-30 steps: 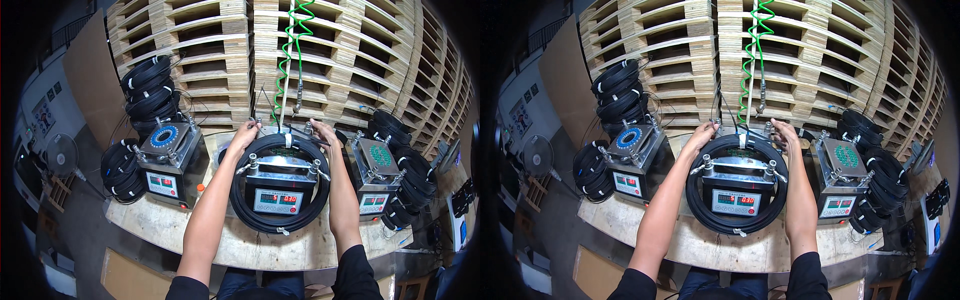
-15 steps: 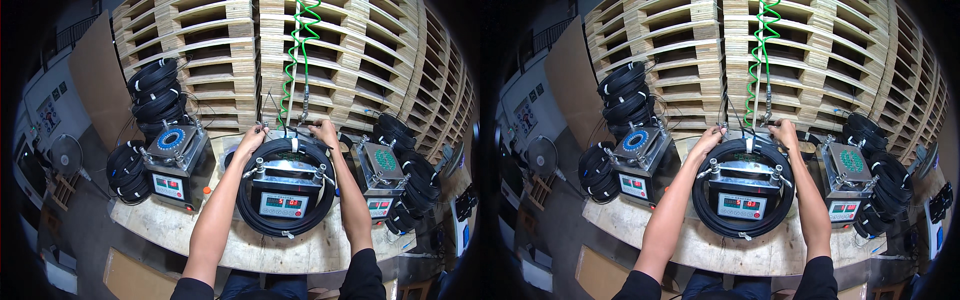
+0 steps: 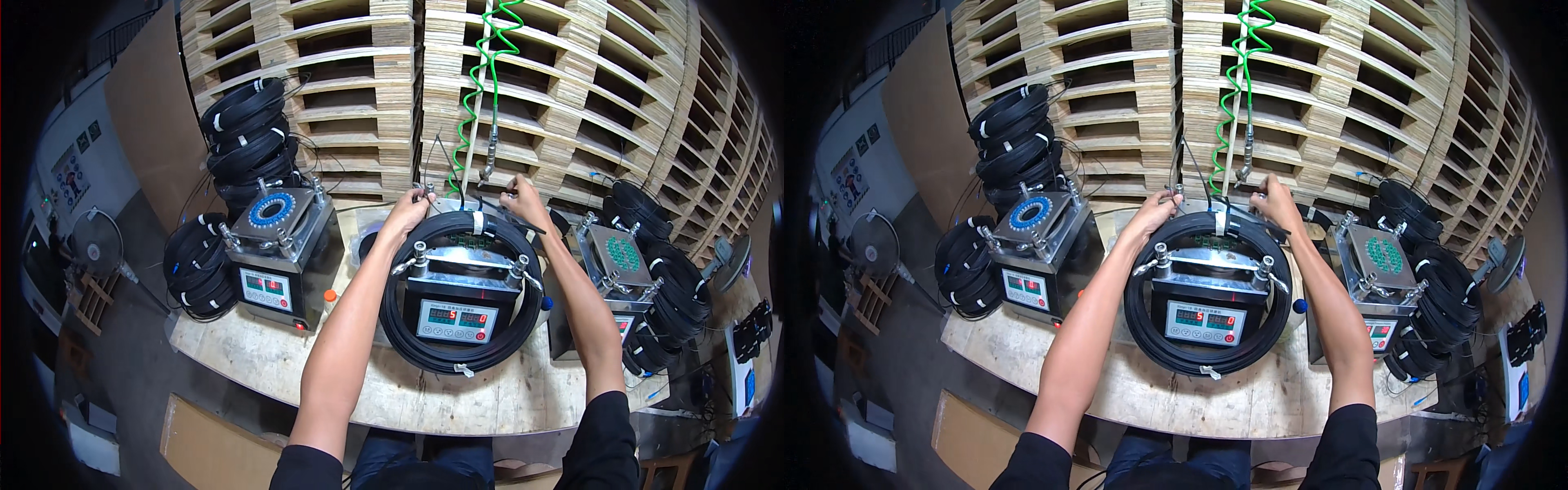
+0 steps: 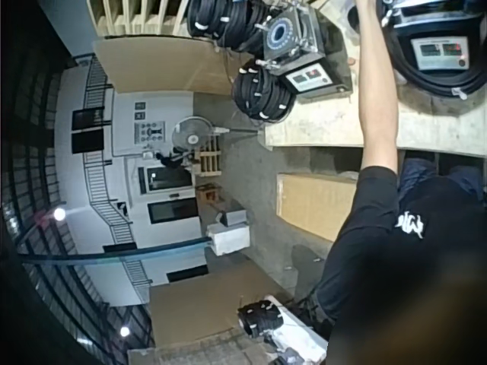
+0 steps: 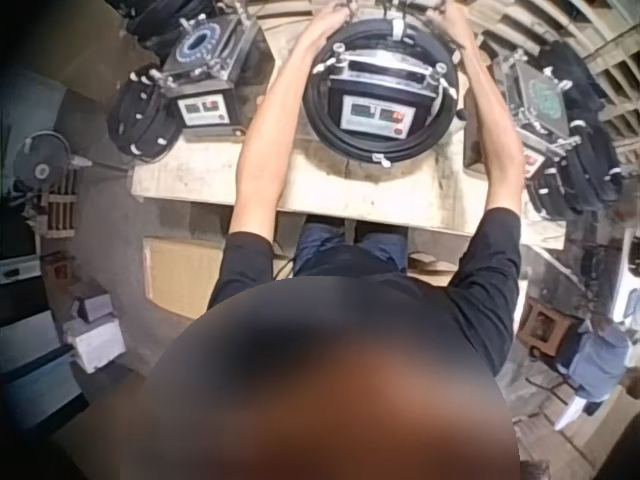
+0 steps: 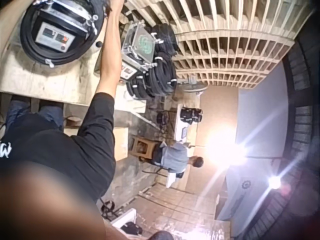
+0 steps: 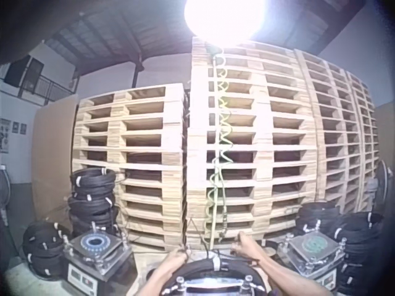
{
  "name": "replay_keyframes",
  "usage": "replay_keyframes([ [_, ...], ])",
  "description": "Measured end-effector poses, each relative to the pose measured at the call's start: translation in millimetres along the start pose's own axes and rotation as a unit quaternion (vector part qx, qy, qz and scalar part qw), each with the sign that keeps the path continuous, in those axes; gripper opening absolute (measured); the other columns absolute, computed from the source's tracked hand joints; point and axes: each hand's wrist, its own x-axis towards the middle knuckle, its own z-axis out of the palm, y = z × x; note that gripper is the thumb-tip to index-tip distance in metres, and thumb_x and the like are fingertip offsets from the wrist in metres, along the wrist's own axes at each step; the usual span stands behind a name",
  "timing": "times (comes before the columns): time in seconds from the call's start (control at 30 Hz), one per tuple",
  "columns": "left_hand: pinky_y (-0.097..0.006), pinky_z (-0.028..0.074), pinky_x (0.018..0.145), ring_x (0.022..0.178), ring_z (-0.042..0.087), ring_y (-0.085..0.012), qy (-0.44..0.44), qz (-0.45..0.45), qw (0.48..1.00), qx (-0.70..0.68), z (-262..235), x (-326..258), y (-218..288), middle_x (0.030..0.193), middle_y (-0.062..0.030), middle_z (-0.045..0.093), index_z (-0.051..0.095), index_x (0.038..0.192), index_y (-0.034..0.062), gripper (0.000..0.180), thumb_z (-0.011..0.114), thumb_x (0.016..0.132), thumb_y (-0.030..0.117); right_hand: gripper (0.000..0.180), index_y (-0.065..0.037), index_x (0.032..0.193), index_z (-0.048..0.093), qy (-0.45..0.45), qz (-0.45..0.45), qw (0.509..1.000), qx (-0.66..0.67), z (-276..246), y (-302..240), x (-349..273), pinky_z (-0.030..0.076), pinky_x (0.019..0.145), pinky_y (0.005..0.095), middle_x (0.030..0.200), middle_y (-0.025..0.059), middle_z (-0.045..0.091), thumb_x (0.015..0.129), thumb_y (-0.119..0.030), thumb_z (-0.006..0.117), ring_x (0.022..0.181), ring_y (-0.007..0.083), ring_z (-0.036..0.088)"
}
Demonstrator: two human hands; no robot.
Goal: Operating a winding machine to coil thick black cable and securing the finished coils.
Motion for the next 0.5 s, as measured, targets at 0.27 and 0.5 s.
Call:
replay_keyframes([
  [0.27,-0.027,0.047,0.074,0.083,0.054,-0.0109,0.011,0.008,1.000,-0.006,-2,2,-8,0.090,-0.0027,0.062,0.057,0.130,0.0013,0.057,0.074,0.091,0.039,0.032,-0.006,0.070,0.066,-0.022,0.168,0.952,0.254,10,49,22,0.038,0.046,0.0294,0.062,0.0006,0.062,0.090,-0.030,0.074,0.051,0.0082,0.052],
  [0.5,-0.034,0.048,0.092,0.105,0.062,-0.0230,0.015,-0.005,1.000,-0.003,-11,-15,3,0.117,-0.0185,0.067,0.056,0.132,-0.0038,0.062,0.074,0.089,0.038,0.062,0.000,0.146,0.044,-0.041,0.145,0.763,0.628,30,29,-16,0.048,0.087,0.0312,0.134,0.0142,0.062,0.098,-0.036,0.064,0.105,0.0175,0.061],
])
